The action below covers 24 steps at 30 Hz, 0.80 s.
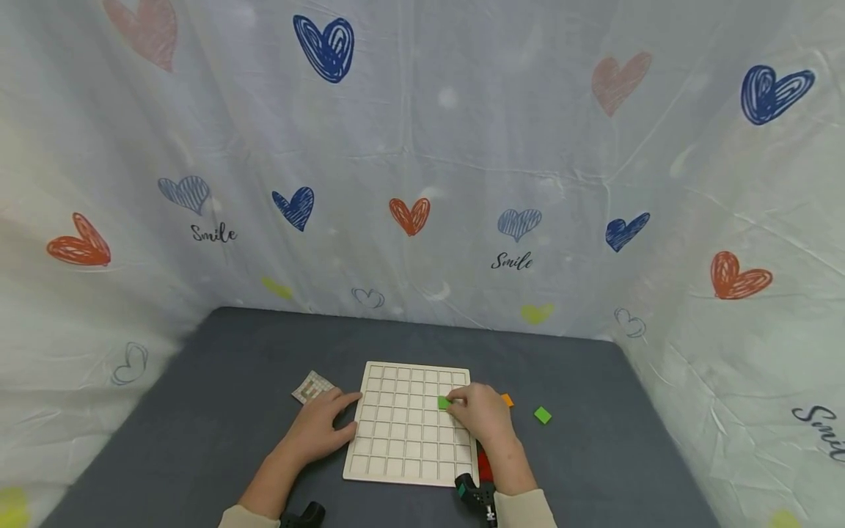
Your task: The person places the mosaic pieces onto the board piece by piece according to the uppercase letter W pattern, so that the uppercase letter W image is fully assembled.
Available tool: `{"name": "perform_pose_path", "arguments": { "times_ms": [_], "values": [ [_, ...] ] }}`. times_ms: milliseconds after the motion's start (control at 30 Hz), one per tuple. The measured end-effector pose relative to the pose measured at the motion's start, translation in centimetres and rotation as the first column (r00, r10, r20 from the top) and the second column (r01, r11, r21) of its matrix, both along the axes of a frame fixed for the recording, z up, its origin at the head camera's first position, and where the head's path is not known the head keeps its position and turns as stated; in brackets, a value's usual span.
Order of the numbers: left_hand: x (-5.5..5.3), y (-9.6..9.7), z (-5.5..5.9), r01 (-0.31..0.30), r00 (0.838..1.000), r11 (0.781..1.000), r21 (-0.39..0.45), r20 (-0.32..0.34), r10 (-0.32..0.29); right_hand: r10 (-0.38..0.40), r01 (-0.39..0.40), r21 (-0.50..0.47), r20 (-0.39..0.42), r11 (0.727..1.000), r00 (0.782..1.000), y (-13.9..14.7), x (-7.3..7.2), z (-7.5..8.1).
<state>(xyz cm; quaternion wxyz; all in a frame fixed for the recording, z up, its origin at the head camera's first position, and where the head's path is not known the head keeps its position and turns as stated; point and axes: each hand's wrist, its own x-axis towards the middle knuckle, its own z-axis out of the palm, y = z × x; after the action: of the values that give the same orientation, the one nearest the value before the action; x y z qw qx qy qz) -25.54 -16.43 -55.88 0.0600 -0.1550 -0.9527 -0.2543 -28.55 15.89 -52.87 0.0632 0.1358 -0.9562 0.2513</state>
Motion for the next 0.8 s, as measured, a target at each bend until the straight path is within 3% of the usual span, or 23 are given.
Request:
{"name": "perform_pose_path", "arguments": {
  "times_ms": [467,667,800],
  "values": [
    [-0.2,0.2,-0.1,-0.005,1.0,1.0,-0.004,-0.005,0.005,0.021,-0.023,0.061,0.035,0.998,0.999,-0.1,0.4,0.5],
    [-0.2,0.1,0.0,0.0,1.0,1.0,0.001,-0.019,0.0,0.085,-0.083,-0.02,0.065,0.996,0.994,0.9,0.0,0.7],
    [-0.1,-0.1,-0.1,0.007,1.0,1.0,0.006,-0.022,-0.007,0.035,-0.028,-0.094,0.069,0.995,0.997,2.4,-0.5,0.8]
  ]
}}
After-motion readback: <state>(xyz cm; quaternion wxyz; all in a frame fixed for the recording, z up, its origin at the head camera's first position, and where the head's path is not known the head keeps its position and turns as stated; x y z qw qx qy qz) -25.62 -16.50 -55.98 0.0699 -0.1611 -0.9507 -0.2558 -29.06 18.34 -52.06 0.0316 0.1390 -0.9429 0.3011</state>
